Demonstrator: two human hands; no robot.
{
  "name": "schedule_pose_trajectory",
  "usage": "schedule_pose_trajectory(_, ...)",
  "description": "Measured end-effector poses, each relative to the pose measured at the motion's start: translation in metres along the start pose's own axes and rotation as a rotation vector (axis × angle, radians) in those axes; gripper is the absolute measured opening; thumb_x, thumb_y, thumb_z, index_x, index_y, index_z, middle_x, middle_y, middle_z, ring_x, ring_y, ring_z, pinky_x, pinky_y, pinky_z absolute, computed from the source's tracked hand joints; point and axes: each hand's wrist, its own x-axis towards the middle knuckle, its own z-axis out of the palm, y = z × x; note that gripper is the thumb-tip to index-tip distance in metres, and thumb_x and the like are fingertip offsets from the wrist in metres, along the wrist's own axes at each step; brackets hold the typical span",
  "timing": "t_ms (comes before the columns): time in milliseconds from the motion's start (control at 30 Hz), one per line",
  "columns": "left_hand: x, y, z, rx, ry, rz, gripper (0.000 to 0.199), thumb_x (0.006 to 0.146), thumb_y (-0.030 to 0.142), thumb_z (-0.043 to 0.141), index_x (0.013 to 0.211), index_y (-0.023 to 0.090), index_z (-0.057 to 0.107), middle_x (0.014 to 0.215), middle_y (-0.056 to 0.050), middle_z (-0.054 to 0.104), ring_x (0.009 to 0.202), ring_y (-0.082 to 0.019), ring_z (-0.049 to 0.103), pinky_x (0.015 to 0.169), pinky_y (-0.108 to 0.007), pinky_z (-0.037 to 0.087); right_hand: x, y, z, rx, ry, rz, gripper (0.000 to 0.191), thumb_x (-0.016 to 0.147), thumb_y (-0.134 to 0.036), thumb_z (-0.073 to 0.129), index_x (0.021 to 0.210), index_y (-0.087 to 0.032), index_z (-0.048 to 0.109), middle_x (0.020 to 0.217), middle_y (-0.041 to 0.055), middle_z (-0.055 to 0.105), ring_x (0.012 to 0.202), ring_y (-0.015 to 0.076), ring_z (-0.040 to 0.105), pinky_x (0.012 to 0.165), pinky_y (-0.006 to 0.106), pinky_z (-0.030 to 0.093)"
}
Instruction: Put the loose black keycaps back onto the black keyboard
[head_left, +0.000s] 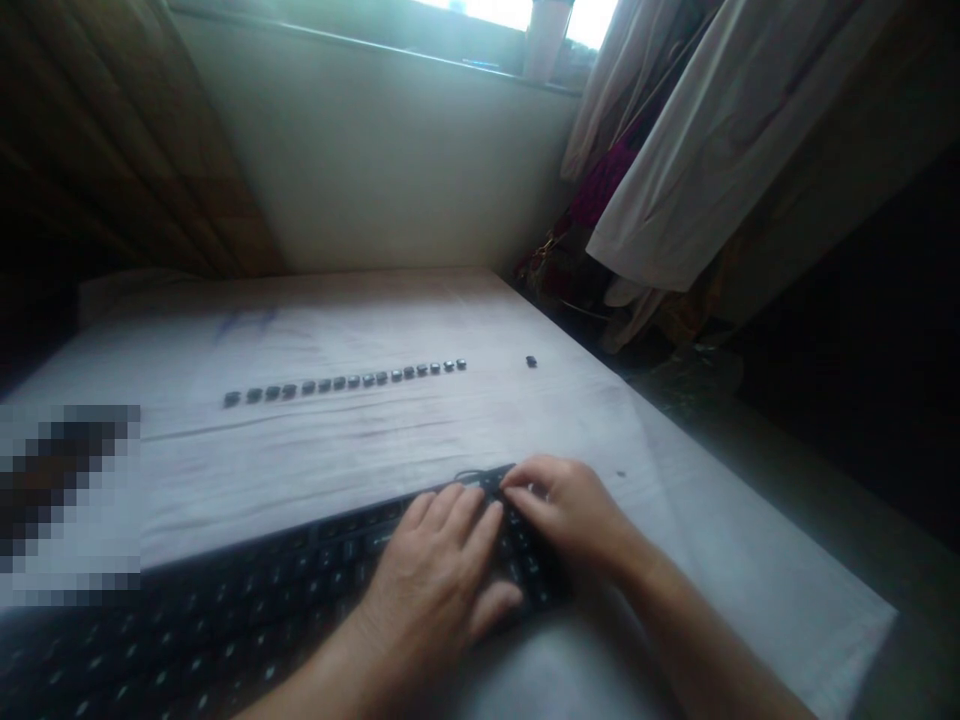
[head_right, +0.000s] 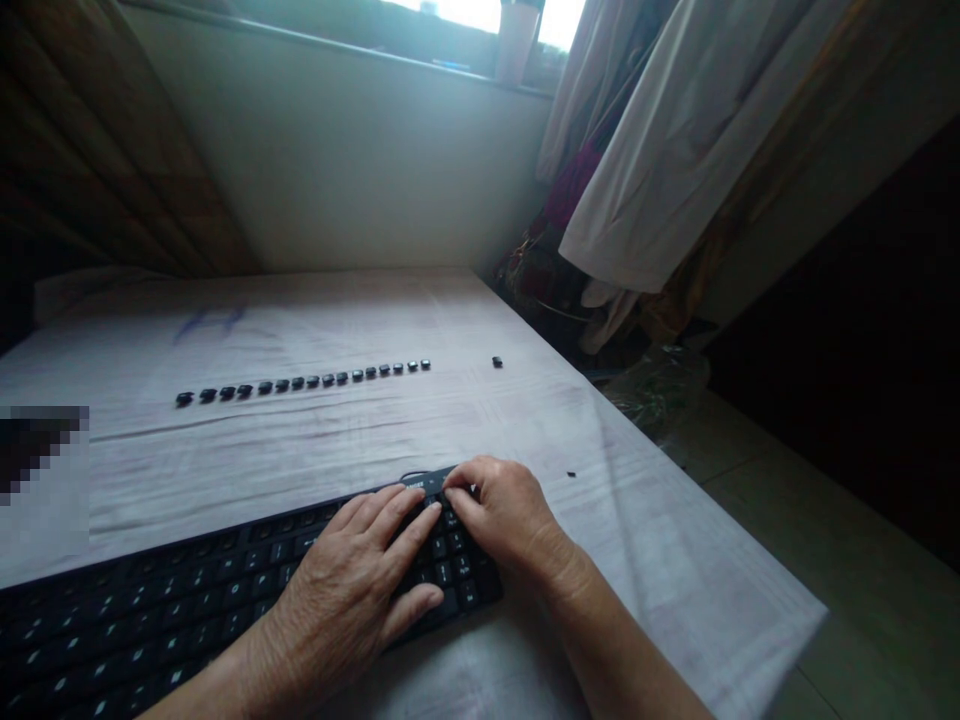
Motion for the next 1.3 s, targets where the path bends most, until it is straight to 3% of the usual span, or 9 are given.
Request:
schedule_pose_trajectory(333, 0.004, 0.0, -0.005, -0.048, -0.079, -0.055, 0.057, 0.09, 0.058, 0.057, 0.133, 0.021, 0.054, 0.128, -0.01, 0.058, 0.118, -0.03, 0.051, 0.101, -0.046, 0.039, 0.002, -0.003, -0.001, -0.044, -0.047, 0.099, 0.014, 0.081, -0.023, 0.059, 0.078, -0.021, 0.073, 0.085, 0.0039, 0.076, 0.082, 0.0202, 0.068, 0.076, 0.03, 0.049)
schedule_pose_trajectory(767, 0.004, 0.001, -0.005, -0.036, -0.083, -0.053, 0.055, 0.091, 0.057, 0.055, 0.132, 0.021, 0.055, 0.129, -0.011, 0.058, 0.119, -0.031, 0.051, 0.102, -0.048, 0.039, 0.001, -0.007, 0.002, -0.058, -0.044, 0.052, 0.015, 0.079, -0.017, 0.058, 0.075, -0.023, 0.072, 0.083, 0.0033, 0.075, 0.079, 0.0189, 0.067, 0.075, 0.029, 0.049)
schedule_pose_trajectory(867, 0.002, 0.0, -0.001, -0.017, -0.064, -0.056, 0.057, 0.091, 0.06, 0.054, 0.134, 0.022, 0.054, 0.13, -0.01, 0.058, 0.119, -0.032, 0.051, 0.102, -0.049, 0.039, 0.001, -0.003, 0.001, 0.055, -0.042, 0.056, 0.014, 0.079, -0.019, 0.058, 0.073, -0.022, 0.071, 0.08, 0.0029, 0.074, 0.078, 0.0186, 0.067, 0.075, 0.029, 0.049)
schedule_pose_trajectory(1033, 0.003, -0.002, -0.001, -0.004, -0.09, -0.036, 0.059, 0.09, 0.058, 0.056, 0.135, 0.02, 0.054, 0.132, -0.012, 0.057, 0.12, -0.034, 0.051, 0.101, -0.051, 0.039, 0.009, 0.016, 0.0, 0.432, -0.028, 0.129, 0.016, 0.077, -0.03, 0.059, 0.073, -0.017, 0.068, 0.072, 0.0026, 0.071, 0.071, 0.0173, 0.064, 0.068, 0.027, 0.05)
schedule_pose_trajectory(1300, 0.004, -0.001, -0.004, -0.023, -0.075, -0.04, 0.057, 0.091, 0.059, 0.054, 0.134, 0.021, 0.055, 0.131, -0.01, 0.058, 0.119, -0.032, 0.051, 0.101, -0.05, 0.04, 0.019, 0.032, 0.009, 0.551, 0.155, 0.222, 0.02, 0.073, -0.036, 0.064, 0.071, -0.016, 0.065, 0.068, 0.0017, 0.067, 0.067, 0.0162, 0.06, 0.07, 0.029, 0.049)
